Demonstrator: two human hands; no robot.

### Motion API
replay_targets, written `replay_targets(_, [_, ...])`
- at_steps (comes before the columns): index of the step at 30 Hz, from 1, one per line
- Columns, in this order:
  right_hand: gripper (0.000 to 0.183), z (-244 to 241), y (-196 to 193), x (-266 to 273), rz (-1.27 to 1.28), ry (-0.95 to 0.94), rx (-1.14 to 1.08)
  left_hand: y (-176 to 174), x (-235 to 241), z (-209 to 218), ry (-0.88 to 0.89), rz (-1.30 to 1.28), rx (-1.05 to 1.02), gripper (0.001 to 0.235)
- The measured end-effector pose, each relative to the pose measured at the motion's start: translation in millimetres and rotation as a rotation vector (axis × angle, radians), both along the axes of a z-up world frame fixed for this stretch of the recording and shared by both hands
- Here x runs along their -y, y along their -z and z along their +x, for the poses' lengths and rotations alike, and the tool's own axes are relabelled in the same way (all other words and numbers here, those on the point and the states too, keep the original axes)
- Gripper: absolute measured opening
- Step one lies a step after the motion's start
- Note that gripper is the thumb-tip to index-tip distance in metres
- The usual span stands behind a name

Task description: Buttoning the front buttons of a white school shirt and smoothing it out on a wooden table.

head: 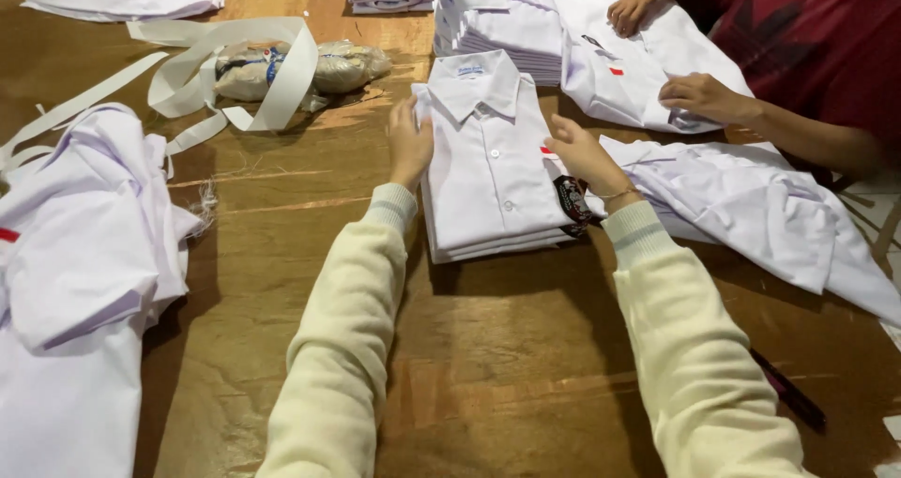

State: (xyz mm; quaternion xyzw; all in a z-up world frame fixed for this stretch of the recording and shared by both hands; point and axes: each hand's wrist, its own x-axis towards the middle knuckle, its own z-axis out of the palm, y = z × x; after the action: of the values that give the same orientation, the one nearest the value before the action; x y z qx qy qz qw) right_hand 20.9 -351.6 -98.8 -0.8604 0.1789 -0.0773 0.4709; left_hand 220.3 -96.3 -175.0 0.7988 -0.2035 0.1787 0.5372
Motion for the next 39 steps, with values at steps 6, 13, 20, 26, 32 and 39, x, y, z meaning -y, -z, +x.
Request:
replay_targets(6, [0.052,-37,27,6,0.042,-0.023,0.139,11,-38,-58,0.070,-0.186,-0.390,0.048])
replay_targets(13, [0.043,-82,8,2,-0.075,-0.014,0.414,-21,-153,-85,0.114,-0.124,-0.253,0.036])
replay_targets(20, [0.042,-110,-54,-154,-0.341,-0.078,0.763,-63,-317,-171,-0.147,0.094,0.089,0.028])
replay_targets(26, [0.045,-81,-44,-307,-0.371,-0.492,0.857,-47,-446,-244,-0.541,0.309,0.186,0.029])
replay_targets(32, [0.052,-46,-5,-457,-0.216,-0.683,0.677,-32,-522,-315,-0.675,0.574,-0.049,0.058])
replay_targets(39, [0.043,3,36,-579,0.043,-0.603,0.455,-20,-524,-352,-0.546,0.694,-0.125,0.080])
